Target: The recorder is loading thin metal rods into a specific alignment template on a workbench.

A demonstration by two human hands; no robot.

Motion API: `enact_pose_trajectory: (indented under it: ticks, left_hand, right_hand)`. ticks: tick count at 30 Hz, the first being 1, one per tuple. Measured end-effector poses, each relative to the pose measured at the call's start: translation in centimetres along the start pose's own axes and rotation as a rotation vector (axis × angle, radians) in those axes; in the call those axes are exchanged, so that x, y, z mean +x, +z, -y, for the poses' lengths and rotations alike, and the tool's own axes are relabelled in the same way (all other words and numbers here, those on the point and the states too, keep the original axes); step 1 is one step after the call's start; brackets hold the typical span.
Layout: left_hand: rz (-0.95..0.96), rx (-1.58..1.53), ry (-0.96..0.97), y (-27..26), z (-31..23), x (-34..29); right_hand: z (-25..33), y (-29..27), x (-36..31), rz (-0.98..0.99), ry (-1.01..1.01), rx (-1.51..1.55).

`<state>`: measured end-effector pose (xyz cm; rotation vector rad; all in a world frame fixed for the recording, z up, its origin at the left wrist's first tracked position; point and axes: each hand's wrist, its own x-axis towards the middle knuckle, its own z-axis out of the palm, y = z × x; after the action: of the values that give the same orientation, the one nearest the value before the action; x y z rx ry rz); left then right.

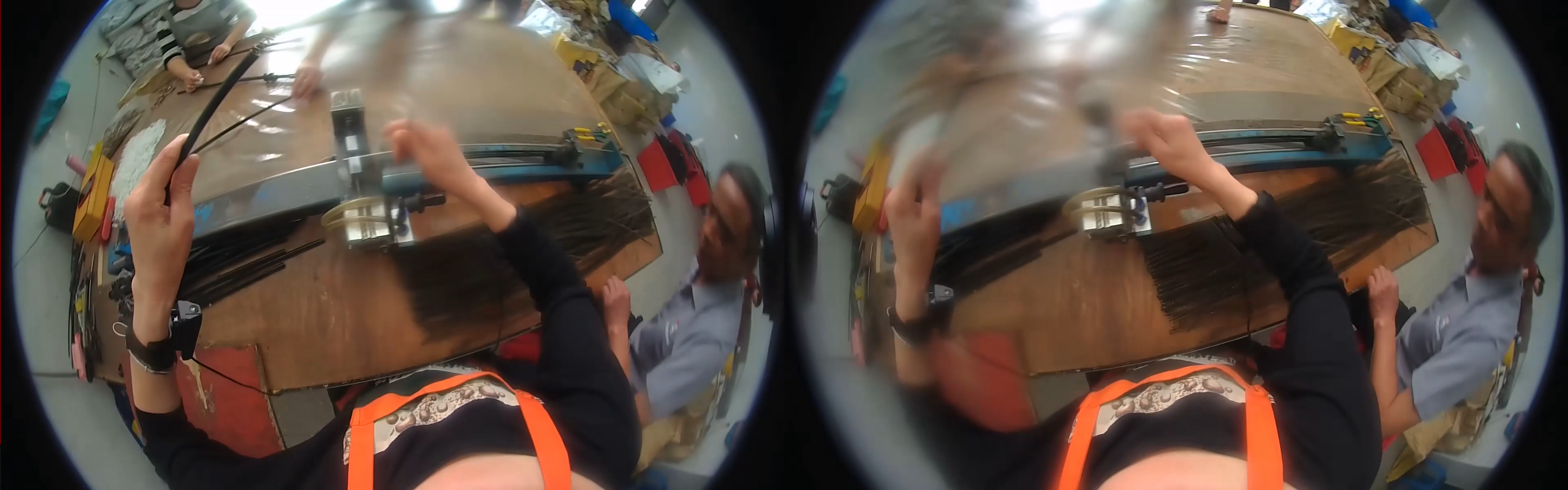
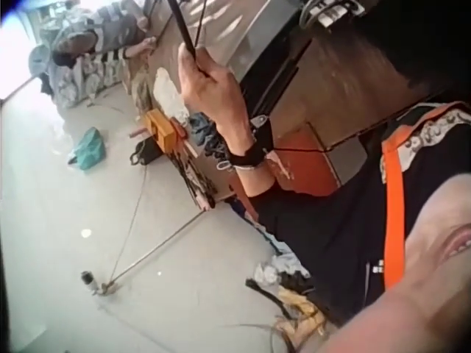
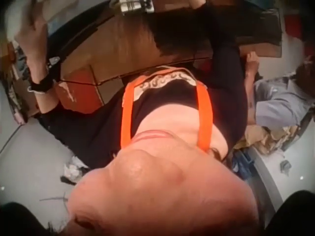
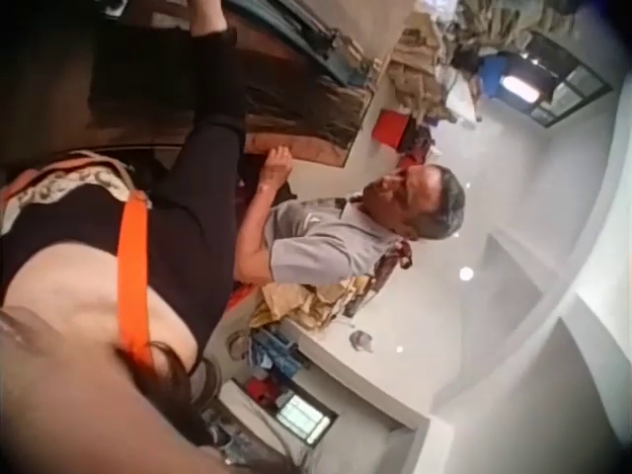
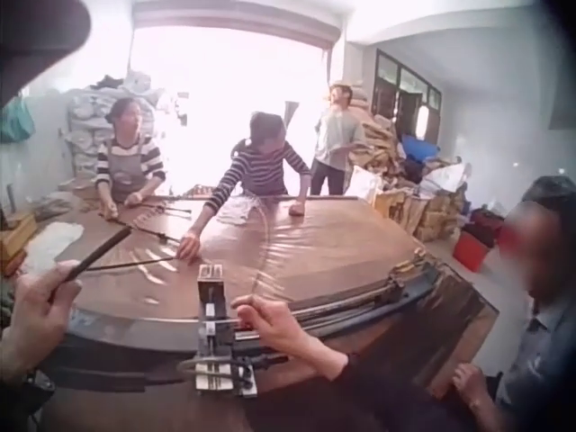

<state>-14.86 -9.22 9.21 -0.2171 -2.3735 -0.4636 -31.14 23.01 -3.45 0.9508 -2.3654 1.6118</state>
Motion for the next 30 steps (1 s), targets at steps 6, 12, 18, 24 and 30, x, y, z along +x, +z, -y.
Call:
enact_pose_trajectory:
  ticks: [6, 12, 18, 24, 30]
  left_hand:
    - [0.014, -0.012, -0.131, -1.2, 2.6, -4.6]
    - [0.085, 0.002, -0.232, -0.9, 4.1, -6.5]
    - [0.066, 0.0, -0.171, 0.5, 5.1, -6.0]
    - [0.09, -0.005, -0.142, 1.4, 5.4, -5.6]
    - [0.123, -0.041, -0.208, 1.2, 4.7, -5.6]
  right_hand:
    - [0.8, 5.8, 4.8, 0.084, -0.478, -0.236]
    - [0.0, 6.5, 5.4, 0.187, -0.546, -0.327]
    - [0.1, 8.0, 6.2, 0.461, -0.549, -0.753]
    - [-0.2, 5.9, 5.0, 0.133, -0.402, -0.069]
    - [0.1, 5.9, 5.0, 0.022, -0.615, -0.292]
